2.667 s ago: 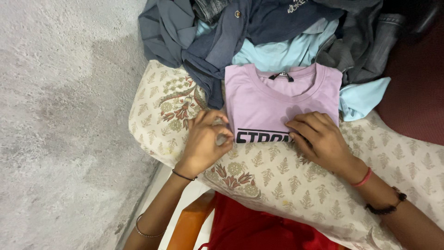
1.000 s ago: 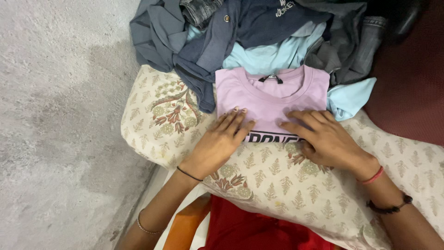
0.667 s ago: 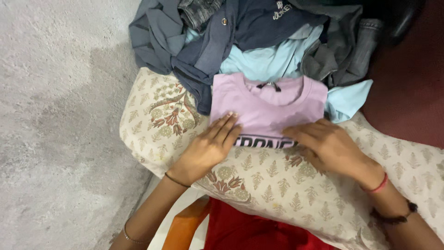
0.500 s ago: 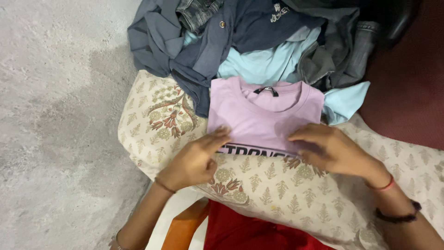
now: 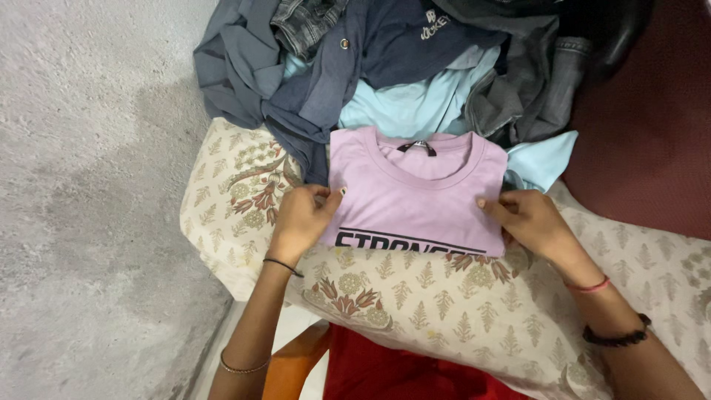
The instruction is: The person folds a purple t-shirt and blue shorts, places them inside a suitcase, and then smooths and begins folding a light blue shirt on a bed.
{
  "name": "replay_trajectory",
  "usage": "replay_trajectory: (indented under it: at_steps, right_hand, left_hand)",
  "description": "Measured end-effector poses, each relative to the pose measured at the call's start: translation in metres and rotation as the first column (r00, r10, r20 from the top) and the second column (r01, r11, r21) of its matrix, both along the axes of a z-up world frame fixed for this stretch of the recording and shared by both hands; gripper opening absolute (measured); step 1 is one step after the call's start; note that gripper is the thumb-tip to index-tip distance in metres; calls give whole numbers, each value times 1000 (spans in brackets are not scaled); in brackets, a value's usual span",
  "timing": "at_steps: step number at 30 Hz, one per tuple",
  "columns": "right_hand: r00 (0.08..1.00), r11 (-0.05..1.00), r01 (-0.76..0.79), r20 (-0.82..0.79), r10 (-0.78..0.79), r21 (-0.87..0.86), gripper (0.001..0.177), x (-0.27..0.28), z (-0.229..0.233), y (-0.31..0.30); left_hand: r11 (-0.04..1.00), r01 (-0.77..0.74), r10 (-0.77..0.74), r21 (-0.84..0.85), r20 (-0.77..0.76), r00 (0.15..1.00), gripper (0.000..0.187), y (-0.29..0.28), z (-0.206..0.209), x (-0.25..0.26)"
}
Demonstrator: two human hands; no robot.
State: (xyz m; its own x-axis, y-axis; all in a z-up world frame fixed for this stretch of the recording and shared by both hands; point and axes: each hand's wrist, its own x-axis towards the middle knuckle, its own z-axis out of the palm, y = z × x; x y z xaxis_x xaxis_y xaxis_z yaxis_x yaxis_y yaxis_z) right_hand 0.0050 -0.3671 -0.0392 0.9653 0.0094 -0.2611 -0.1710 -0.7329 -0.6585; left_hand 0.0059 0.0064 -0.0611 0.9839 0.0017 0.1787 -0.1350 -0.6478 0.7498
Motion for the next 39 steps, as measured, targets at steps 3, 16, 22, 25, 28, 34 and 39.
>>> replay_trajectory:
  at_steps: [3,16,22,25,28,34,39]
  right_hand:
    - [998,996,56,-4,-56,62,43,-4,1,1]
    - [920,469,393,-330,-213,791,37,13,-30,-2]
    - [932,479,356,-342,-121,802,36,8,-33,-4]
    - [927,481,372,-345,-148,793,36,4,-26,3]
    - [912,493,408,-370,-178,768,39,1,-17,11]
    - [940,513,341,-281,-194,788,40,-4,-12,18]
    - [975,491,218,-160,-156,844,38,-3,-20,14]
  left_hand:
    - [998,-2,-2,-69,-59,998,42,0,-4,4]
    - [903,-212,96,-373,-307,947,46,-5,6,-21]
    - [838,-82,-133,-539,-348,928,24,5,-11,-19]
    - [871,-40,-130,-489,-309,942,18,3,-11,-20]
    - [919,14,-73,-395,-135,988,20,-4,-10,-27]
    - [959,-55,49,-279,-29,998,28,-20,-15,-22]
    - [807,46,-47,-589,14,999,55,-23,-18,-12]
